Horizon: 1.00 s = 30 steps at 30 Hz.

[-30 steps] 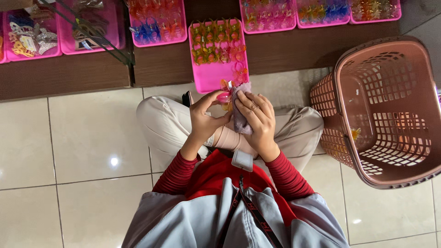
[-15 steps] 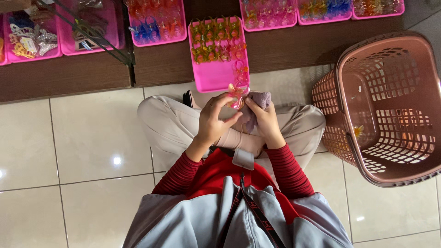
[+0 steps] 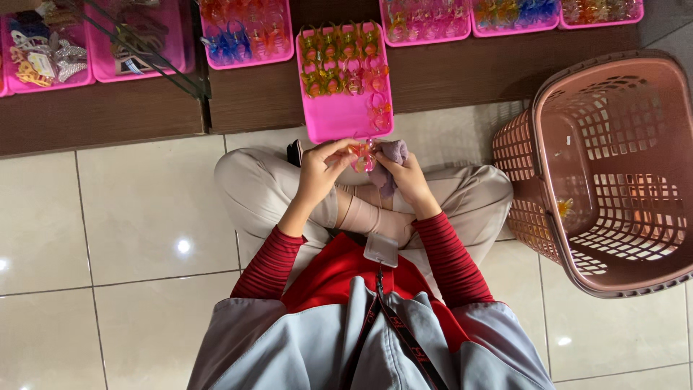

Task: The person sits on the floor and wipes small, colorful plastic flower decorations with a cloth. They pick up each decoration from a brown basket, wipe it, and place it into a pink tray. The person handles the items one at a time throughout the video.

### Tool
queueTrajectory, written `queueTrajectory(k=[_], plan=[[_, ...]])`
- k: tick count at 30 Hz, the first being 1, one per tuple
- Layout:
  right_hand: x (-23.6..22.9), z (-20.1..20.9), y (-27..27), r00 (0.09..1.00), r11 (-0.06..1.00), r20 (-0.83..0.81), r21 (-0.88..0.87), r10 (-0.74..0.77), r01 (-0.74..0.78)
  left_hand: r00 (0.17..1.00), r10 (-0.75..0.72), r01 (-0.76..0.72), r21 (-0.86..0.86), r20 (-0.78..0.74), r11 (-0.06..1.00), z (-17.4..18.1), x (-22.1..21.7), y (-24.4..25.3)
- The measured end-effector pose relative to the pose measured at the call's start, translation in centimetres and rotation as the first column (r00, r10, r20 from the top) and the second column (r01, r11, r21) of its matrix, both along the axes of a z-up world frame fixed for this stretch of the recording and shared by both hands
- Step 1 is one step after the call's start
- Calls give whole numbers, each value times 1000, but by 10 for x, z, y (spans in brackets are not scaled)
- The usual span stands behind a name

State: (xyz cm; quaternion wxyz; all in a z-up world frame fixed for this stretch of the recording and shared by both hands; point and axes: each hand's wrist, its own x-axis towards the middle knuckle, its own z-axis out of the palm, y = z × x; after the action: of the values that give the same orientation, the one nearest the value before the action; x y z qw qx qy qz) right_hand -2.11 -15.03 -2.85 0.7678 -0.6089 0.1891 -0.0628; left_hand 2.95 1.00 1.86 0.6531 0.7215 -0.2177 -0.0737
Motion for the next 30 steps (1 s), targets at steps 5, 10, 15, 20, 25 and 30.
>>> queueTrajectory(k=[5,10,15,20,25,30], plan=[[3,31,-1,997,992,9,-93,-79,80,952,119,-165,145,283,976,-23,39,-2],[-4,45,-6,988,979,15,-132,-152,152,900,12,-156,297,436,942,-57,67,-13],[-8,30,-22,990,987,56,-82,-132,136,907,-41,-133,378,419,916,-81,71,-20],[-10,30,-22,989,988,57,-61,-136,140,904,-49,-138,400,424,906,-90,71,-24],[-10,25,-22,987,987,68,-55,-146,150,884,-54,-161,411,464,897,-99,73,-27],[-15,22,-26,985,984,56,-58,-166,169,899,-35,-153,388,436,909,-84,68,-26]])
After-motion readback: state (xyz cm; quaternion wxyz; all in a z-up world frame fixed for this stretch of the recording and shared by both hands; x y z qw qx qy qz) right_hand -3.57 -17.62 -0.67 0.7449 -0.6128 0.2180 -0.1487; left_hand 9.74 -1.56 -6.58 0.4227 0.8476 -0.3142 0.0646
